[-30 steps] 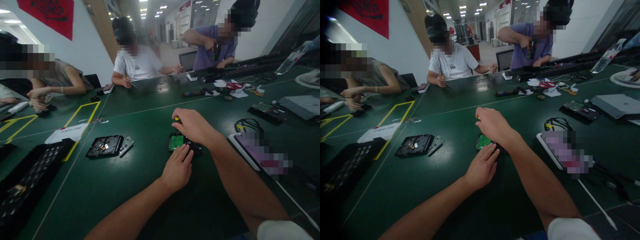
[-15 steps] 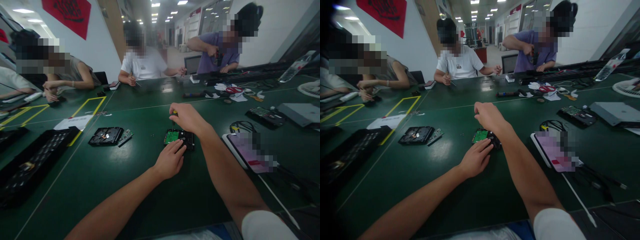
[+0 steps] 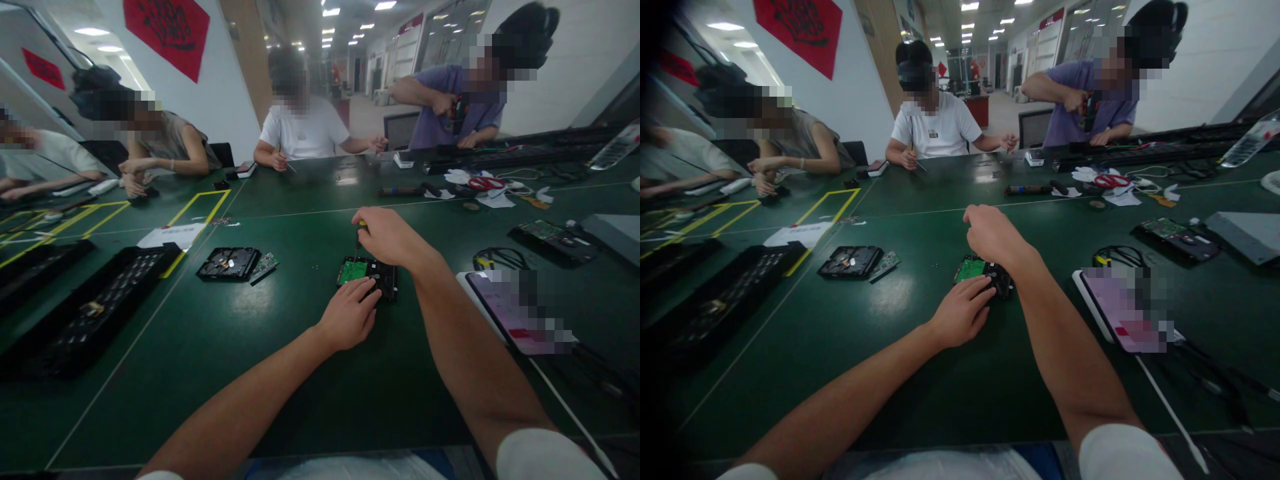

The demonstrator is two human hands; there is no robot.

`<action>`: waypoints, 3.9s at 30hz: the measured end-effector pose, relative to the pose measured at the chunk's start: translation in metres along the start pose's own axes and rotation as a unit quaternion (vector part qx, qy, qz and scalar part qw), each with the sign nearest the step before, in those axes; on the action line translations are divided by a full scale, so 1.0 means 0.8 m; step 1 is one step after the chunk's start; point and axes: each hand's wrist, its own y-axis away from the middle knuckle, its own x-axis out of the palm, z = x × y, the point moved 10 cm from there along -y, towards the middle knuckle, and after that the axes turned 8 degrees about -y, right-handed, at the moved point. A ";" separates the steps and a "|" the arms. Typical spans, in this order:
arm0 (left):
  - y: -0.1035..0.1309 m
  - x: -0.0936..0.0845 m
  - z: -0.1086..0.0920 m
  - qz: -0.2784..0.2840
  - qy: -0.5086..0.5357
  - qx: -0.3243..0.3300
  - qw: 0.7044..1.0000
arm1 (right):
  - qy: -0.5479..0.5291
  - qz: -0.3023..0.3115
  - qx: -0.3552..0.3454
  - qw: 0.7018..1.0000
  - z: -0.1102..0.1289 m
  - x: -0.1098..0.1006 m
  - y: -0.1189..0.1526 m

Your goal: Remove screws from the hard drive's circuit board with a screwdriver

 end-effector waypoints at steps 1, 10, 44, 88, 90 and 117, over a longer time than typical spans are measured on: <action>-0.001 0.000 0.000 -0.001 -0.002 -0.002 1.000 | -0.004 -0.001 -0.002 1.000 0.002 -0.001 0.001; -0.002 0.001 0.001 -0.001 -0.006 0.003 1.000 | -0.032 -0.021 0.022 0.999 0.007 -0.010 0.007; 0.016 -0.048 0.078 -0.181 0.105 -0.167 0.963 | -0.002 -0.052 0.034 0.998 -0.006 -0.014 -0.006; 0.019 -0.023 0.113 -0.146 0.149 -0.202 0.957 | 0.109 -0.047 0.049 0.992 -0.002 -0.006 -0.008; 0.019 -0.024 0.113 -0.146 0.150 -0.203 0.957 | 0.105 -0.027 0.045 0.993 -0.002 -0.002 -0.009; 0.019 -0.020 0.119 -0.140 0.171 -0.220 0.950 | 0.088 0.106 0.030 0.990 0.003 0.039 0.001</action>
